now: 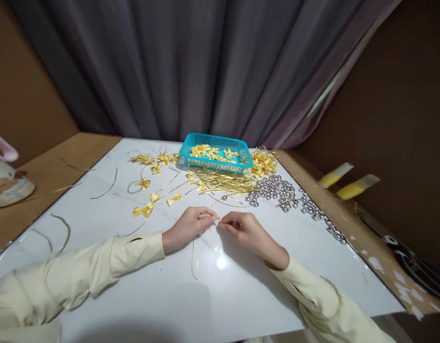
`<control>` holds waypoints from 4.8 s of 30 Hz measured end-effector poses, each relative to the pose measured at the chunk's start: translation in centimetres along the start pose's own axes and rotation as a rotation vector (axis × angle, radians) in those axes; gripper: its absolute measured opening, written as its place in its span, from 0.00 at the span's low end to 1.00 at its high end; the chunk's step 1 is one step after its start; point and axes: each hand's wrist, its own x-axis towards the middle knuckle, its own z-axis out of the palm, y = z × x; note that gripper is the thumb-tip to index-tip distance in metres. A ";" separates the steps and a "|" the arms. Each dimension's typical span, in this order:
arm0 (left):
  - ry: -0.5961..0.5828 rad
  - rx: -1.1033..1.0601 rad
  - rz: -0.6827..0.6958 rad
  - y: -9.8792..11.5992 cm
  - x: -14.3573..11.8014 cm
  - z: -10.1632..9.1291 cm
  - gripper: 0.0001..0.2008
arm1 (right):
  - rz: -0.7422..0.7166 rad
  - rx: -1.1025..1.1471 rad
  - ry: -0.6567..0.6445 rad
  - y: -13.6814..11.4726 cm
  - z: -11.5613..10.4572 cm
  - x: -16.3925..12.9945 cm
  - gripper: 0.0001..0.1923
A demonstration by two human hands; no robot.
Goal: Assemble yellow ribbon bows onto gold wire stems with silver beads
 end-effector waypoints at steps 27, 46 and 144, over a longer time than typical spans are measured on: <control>0.002 -0.055 -0.051 0.2 -0.2 0.4 0.11 | 0.215 0.347 -0.230 1.2 -0.9 0.6 0.06; 0.046 0.326 0.220 4.1 -2.3 -0.4 0.11 | 0.274 0.818 -0.476 -0.9 -2.1 -0.2 0.17; -0.161 0.519 0.110 6.8 -2.6 -1.8 0.10 | -0.079 0.337 0.040 -3.4 -2.4 -1.6 0.07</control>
